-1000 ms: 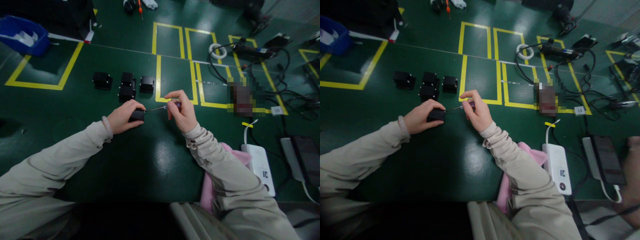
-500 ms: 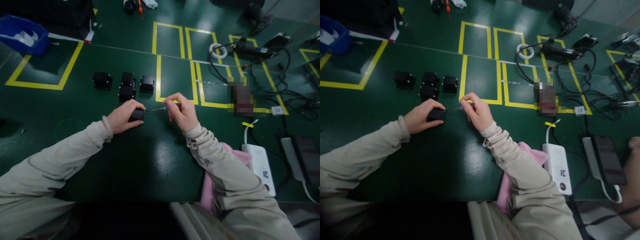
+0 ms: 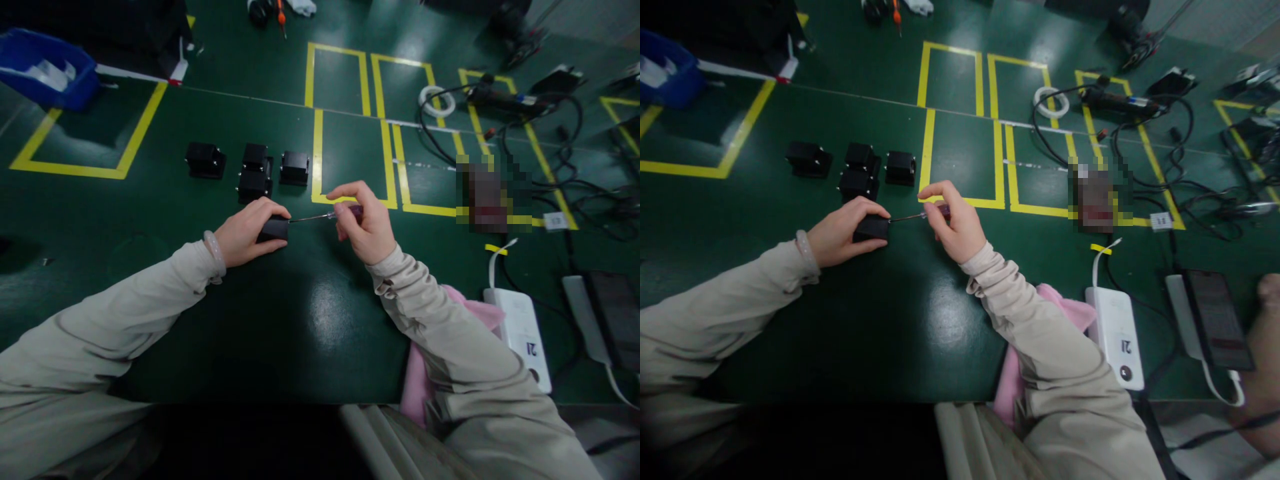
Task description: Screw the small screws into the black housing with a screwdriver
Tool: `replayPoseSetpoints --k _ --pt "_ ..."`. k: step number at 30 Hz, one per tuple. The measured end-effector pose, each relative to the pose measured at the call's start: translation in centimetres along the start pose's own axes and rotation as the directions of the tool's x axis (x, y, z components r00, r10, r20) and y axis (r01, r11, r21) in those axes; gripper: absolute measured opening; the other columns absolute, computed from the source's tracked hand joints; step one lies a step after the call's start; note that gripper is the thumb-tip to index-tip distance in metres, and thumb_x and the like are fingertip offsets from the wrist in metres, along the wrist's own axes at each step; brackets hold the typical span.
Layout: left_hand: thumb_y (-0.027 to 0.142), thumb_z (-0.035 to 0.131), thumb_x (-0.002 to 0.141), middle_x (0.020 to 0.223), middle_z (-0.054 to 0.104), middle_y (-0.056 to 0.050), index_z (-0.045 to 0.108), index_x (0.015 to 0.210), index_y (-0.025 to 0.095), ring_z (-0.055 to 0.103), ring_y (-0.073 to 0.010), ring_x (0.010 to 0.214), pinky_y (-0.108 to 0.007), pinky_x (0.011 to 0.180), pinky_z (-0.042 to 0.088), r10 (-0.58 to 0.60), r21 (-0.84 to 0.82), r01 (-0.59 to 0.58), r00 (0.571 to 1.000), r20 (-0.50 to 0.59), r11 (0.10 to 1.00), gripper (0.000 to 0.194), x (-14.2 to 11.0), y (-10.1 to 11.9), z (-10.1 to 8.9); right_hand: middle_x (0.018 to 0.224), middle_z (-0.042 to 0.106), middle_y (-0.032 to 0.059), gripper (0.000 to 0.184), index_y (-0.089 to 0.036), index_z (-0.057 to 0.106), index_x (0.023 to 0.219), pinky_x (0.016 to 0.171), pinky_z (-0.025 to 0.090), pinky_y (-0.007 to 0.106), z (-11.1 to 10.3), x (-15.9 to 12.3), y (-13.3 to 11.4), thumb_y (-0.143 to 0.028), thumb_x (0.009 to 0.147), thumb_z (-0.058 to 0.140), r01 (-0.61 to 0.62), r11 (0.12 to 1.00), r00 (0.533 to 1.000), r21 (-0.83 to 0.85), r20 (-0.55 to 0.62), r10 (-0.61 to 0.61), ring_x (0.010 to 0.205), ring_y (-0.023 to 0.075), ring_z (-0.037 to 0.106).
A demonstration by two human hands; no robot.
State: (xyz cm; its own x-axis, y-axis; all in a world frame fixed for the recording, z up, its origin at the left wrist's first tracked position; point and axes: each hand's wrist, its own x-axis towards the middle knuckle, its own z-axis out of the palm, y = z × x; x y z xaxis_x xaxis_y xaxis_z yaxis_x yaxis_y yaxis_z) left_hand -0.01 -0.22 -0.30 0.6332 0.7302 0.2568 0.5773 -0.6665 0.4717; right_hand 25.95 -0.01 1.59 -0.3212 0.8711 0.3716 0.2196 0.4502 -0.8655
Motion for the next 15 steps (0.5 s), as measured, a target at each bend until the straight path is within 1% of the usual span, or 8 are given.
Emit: replayPoseSetpoints --k 2,4,8,10,13,15 --pt "0.035 0.064 0.092 0.118 0.062 -0.010 0.055 0.123 0.015 0.062 -0.0254 0.110 -0.041 0.097 0.052 -0.003 0.001 0.003 1.000 -0.006 1.000 0.038 0.01 -0.04 0.00 0.061 0.049 -0.0093 0.016 -0.020 0.054 0.108 0.048 0.040 0.025 0.01 0.01 -0.15 -0.034 0.099 0.054 0.026 1.000 1.000 -0.006 -0.011 -0.027 0.044 0.0067 0.052" --pt "0.035 0.064 0.092 0.118 0.062 -0.010 0.055 0.122 0.015 0.062 -0.0252 0.110 -0.041 0.097 0.053 -0.010 0.005 0.010 1.000 -0.007 1.000 0.038 0.03 -0.07 -0.04 0.060 0.049 -0.0095 0.015 -0.021 0.053 0.108 0.049 0.040 0.025 0.01 0.02 -0.23 -0.033 0.099 0.054 0.025 1.000 1.000 -0.003 -0.006 -0.025 0.045 0.0068 0.051" --pt "0.034 0.064 0.092 0.118 0.062 -0.011 0.056 0.122 0.015 0.062 -0.0254 0.110 -0.042 0.097 0.053 0.001 0.010 -0.001 1.000 -0.006 1.000 0.037 0.05 -0.08 -0.12 0.049 0.043 -0.0109 0.022 -0.021 0.054 0.097 0.042 0.035 0.025 0.02 -0.05 -0.03 -0.042 0.100 0.050 -0.035 0.999 0.999 0.007 0.010 0.035 0.038 0.0078 0.046" --pt "0.034 0.063 0.093 0.118 0.063 -0.011 0.057 0.123 0.014 0.061 -0.0256 0.111 -0.042 0.097 0.053 0.016 0.009 -0.016 1.000 -0.012 1.000 0.037 0.04 -0.08 -0.09 0.047 0.041 -0.0110 0.024 -0.022 0.055 0.095 0.040 0.033 0.026 0.03 -0.08 0.07 -0.045 0.101 0.050 -0.041 0.999 0.999 0.002 0.010 0.041 0.036 0.0081 0.045" --pt "0.034 0.062 0.094 0.119 0.063 -0.011 0.058 0.124 0.015 0.061 -0.0256 0.111 -0.042 0.097 0.053 0.029 0.006 -0.029 0.999 -0.024 1.000 0.036 -0.02 -0.07 0.05 0.054 0.047 -0.0098 0.021 -0.022 0.053 0.102 0.042 0.035 0.026 0.02 -0.04 0.08 -0.043 0.100 0.052 -0.018 1.000 1.000 0.004 0.000 0.018 0.039 0.0079 0.048" --pt "0.034 0.062 0.095 0.119 0.062 -0.010 0.058 0.125 0.016 0.061 -0.0253 0.112 -0.042 0.098 0.053 0.034 0.003 -0.034 0.999 -0.037 0.999 0.035 -0.06 -0.08 0.14 0.057 0.050 -0.0094 0.021 -0.023 0.052 0.104 0.044 0.037 0.025 0.00 0.03 0.10 -0.043 0.099 0.054 -0.024 1.000 1.000 0.018 -0.006 0.024 0.042 0.0078 0.050"
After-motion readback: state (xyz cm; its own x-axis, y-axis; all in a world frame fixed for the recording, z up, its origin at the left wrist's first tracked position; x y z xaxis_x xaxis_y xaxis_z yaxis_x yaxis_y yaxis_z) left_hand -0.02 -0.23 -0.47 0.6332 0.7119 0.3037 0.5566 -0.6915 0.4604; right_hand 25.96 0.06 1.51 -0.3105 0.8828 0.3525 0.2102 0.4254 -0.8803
